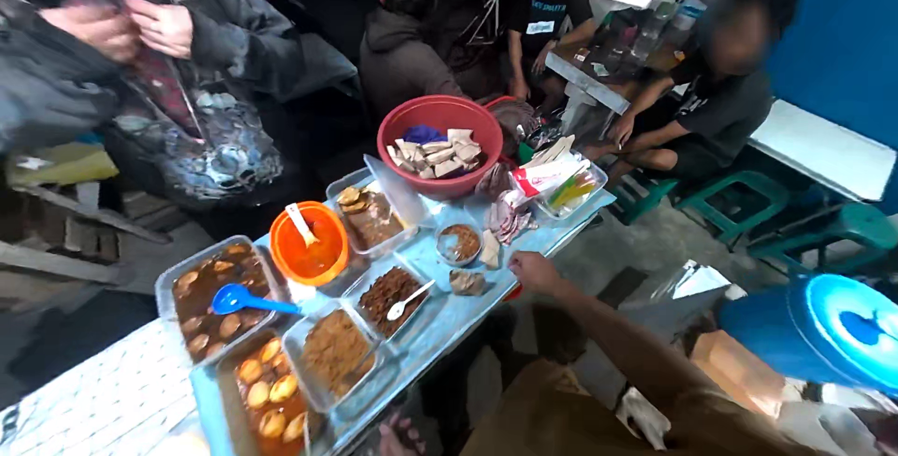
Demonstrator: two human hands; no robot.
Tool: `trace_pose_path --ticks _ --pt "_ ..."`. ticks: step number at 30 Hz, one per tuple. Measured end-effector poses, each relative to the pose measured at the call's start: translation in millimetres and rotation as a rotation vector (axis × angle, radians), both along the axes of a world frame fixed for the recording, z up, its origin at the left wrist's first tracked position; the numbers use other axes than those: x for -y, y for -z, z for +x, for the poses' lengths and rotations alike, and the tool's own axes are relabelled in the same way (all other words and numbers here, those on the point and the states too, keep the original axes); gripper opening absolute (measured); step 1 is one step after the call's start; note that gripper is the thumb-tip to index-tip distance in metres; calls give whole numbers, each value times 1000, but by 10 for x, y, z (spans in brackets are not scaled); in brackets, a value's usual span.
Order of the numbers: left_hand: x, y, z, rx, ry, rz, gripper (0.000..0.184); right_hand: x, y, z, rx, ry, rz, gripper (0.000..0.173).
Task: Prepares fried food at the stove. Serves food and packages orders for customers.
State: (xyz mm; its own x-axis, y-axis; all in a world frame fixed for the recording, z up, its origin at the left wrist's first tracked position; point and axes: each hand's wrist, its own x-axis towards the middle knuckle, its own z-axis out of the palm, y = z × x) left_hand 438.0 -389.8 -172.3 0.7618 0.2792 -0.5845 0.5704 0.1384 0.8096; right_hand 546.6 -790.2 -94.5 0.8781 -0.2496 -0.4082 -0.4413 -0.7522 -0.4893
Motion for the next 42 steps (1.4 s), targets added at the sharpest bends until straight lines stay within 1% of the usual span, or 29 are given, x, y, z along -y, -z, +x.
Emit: trace_pose_path --ticks 2,4,5,7,9,10,11,12,14,15,16,17,19,20,21,24,26,28,30,31,33,35,38,40,41,42 --pt "663 -125 345 45 29 23 61 380 -238 250 -6 -111 -75 37" --pt "1303 -361 620 98 143 21 62 681 -542 406 31 -178 -127 34" --pt "1579 -487 749 144 255 22 58 816 -711 497 70 -214 -164 32" --pt "2081 -686 1067 308 524 57 47 1134 -1048 773 156 -283 -218 28" --pt "2590 -830 1485 413 769 162 38 1542 -1253 1184 163 -353 -258 30" --pt "2853 -867 1715 438 881 241 35 1767 -1245 1409 113 -394 -277 32" --pt "3127 -877 1947 453 976 329 34 1987 -1163 1623 58 -447 -271 36" --pt "3392 -879 2167 448 1053 424 37 2179 -1019 1812 27 -512 -244 42" --pt "3865 -869 2545 406 1149 566 55 2405 -663 2039 54 -603 -159 57" --pt "4067 -836 2694 394 1172 588 65 2456 -543 2084 58 -613 -135 65" --pt "4237 -785 2813 386 1179 599 73 2496 -455 2107 63 -610 -123 70" --pt "4366 -744 2887 361 1188 610 77 2537 -394 2108 69 -611 -112 67" --pt "4509 -687 2945 305 1222 610 77 2647 -392 2057 101 -613 -55 43" --pt "4544 -651 2960 305 1233 608 72 2730 -469 2036 102 -603 -2 32" --pt "4560 -599 2974 338 1238 609 66 2840 -574 2022 105 -591 48 26" --pt "4568 -445 2953 515 1253 666 43 3204 -840 1855 173 -464 163 18" --pt "4624 -416 2936 646 1244 732 36 3444 -829 1684 247 -289 293 20" --pt "4730 -395 2909 764 1237 783 29 3596 -631 1460 349 -79 485 25" --pt "4900 -392 2902 837 1261 841 28 3667 -390 1302 461 90 663 30" --pt "4995 -395 2900 841 1282 875 28 3684 -287 1267 500 145 733 33" --pt "5165 -447 2922 737 1389 944 30 3653 -151 1230 540 231 821 34" --pt "5307 -486 2966 652 1464 984 32 3627 -62 1194 579 266 853 35" --pt "5450 -592 3033 555 1582 1007 30 3648 6 1133 588 308 892 48" --pt "5486 -599 3044 539 1640 1022 29 3657 21 1095 562 372 794 59" --pt "5492 -585 3045 559 1644 1026 29 3657 27 1080 552 395 717 56" --pt "5497 -564 3050 596 1630 1027 29 3657 27 1066 544 406 653 44"
